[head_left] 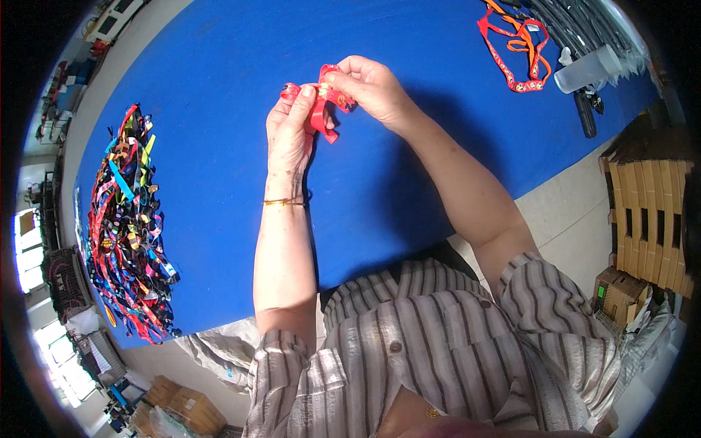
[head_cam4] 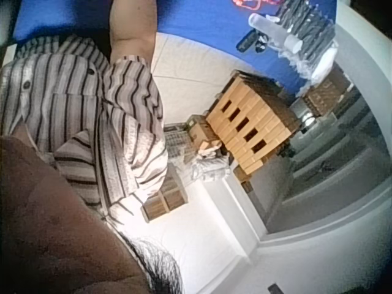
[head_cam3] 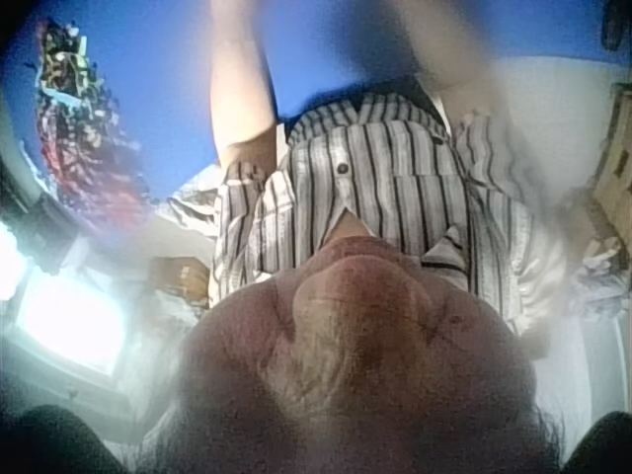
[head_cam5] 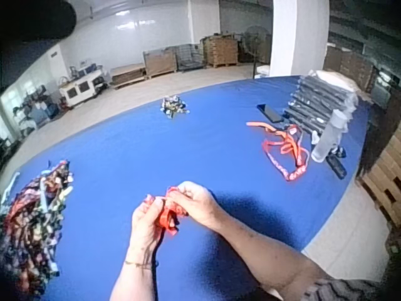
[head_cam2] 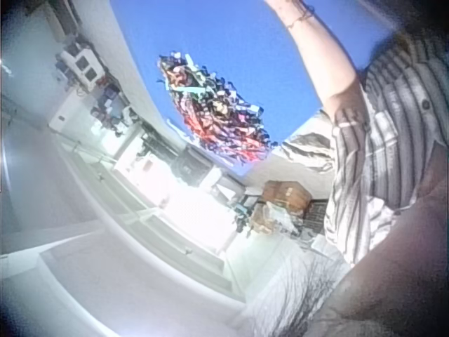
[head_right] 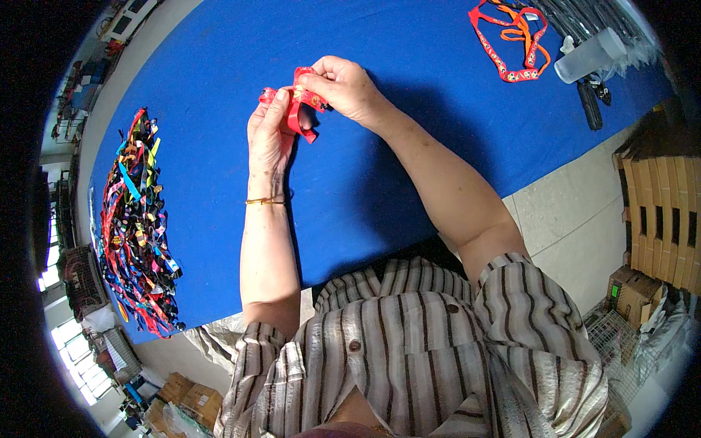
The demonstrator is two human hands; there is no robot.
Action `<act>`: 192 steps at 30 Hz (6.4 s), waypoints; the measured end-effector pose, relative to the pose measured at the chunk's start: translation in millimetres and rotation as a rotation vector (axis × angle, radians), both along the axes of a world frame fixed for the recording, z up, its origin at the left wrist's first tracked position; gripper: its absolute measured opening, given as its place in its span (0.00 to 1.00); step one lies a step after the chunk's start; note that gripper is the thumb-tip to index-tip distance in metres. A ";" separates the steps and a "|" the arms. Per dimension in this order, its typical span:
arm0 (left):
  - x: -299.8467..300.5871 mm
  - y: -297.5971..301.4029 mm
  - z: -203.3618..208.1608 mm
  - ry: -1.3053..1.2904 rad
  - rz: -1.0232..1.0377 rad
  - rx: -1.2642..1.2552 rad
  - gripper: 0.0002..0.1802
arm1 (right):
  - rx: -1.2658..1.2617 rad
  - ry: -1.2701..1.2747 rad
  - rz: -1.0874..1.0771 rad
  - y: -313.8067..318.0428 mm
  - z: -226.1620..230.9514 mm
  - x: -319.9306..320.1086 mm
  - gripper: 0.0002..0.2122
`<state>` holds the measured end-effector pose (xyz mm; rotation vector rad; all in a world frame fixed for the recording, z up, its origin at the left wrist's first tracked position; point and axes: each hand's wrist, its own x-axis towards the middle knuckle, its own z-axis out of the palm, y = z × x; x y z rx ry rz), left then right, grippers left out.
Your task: Organizing and arranging colorful lanyards on a table in a factory setting.
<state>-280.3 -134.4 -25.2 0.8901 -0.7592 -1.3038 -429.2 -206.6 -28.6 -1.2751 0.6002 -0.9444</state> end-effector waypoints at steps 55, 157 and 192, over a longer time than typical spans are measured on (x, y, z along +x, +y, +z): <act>0.1 3.7 2.7 -0.189 -0.148 0.001 0.11 | -0.172 0.246 0.029 -2.7 17.9 -15.1 0.09; -4.6 -1.4 -4.3 0.058 0.106 -0.073 0.19 | 0.163 0.040 0.026 5.7 10.6 -0.2 0.12; 4.7 -1.6 -8.6 0.097 0.058 0.004 0.21 | 0.148 0.080 0.136 9.1 16.6 -3.3 0.21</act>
